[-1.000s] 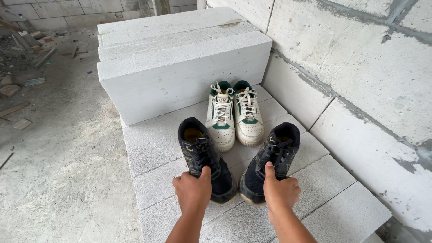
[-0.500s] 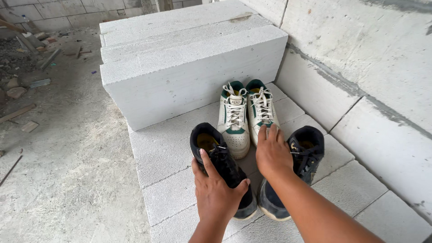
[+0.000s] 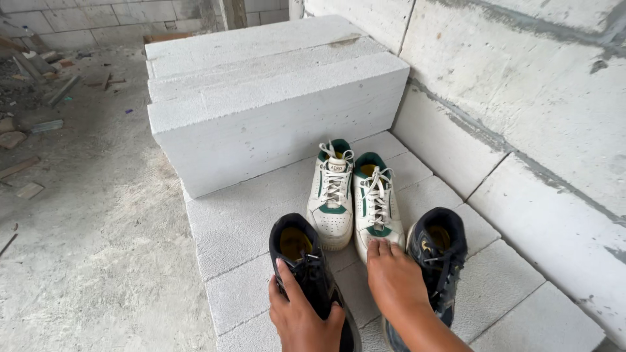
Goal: The person removes the laces from a pair of black sneakers and then re-laces them by threading the laces through the eyelets and tying a knot. The shoes are placed on stacked white blocks in a construction-like area.
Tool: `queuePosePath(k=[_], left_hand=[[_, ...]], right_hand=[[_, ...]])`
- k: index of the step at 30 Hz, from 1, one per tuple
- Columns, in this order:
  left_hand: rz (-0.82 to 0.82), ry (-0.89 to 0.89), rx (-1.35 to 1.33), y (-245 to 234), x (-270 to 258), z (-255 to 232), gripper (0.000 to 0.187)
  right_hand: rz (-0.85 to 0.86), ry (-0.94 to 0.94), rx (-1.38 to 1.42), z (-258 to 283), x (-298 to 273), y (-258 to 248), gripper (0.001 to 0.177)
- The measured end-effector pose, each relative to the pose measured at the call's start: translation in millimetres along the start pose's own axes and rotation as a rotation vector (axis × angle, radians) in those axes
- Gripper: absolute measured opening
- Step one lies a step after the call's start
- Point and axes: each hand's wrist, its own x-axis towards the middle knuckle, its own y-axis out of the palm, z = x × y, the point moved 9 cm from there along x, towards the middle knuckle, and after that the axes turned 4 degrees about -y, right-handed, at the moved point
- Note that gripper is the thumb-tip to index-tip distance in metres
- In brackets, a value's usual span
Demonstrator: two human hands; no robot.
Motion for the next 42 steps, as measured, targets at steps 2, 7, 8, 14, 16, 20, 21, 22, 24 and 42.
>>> queuePosePath(k=[2,7,8,14,16,20,21,22,24,42], left_hand=[[-0.007,-0.032,0.038,-5,-9,2,0.130],[-0.065,-0.020,0.118,-38,16,-28,0.119],[-0.010,-0.068,-0.018,-37,24,-27,0.116],[-0.013,-0.169,-0.315,-28,40,-14,0.101],[-0.084,-0.163,-0.336,-34,43,-14,0.100],[-0.166,-0.068,-0.023,-51,57,-35,0.101],[-0.261,0.109,0.179,-55,56,-58,0.102],[-0.354,0.288,0.380,-53,51,-81,0.103],[-0.040,0.491,0.688,5,47,-103,0.102],[-0.015,0.770,0.822,63,57,-105,0.051]], right_hand=[[-0.034,0.018,0.165,-2,-8,-8,0.057],[-0.445,0.462,0.169,-54,-66,-34,0.074],[-0.413,0.634,0.154,-74,-77,-27,0.090],[-0.259,1.014,0.919,-103,-97,41,0.078],[-0.249,1.069,0.895,-109,-95,40,0.075],[-0.176,1.087,0.706,-121,-76,27,0.087],[-0.167,1.073,0.670,-119,-74,24,0.094],[-0.249,0.948,0.587,-115,-66,10,0.097],[-0.404,0.694,0.413,-91,-62,-15,0.104],[-0.032,0.049,0.173,15,-27,-9,0.035]])
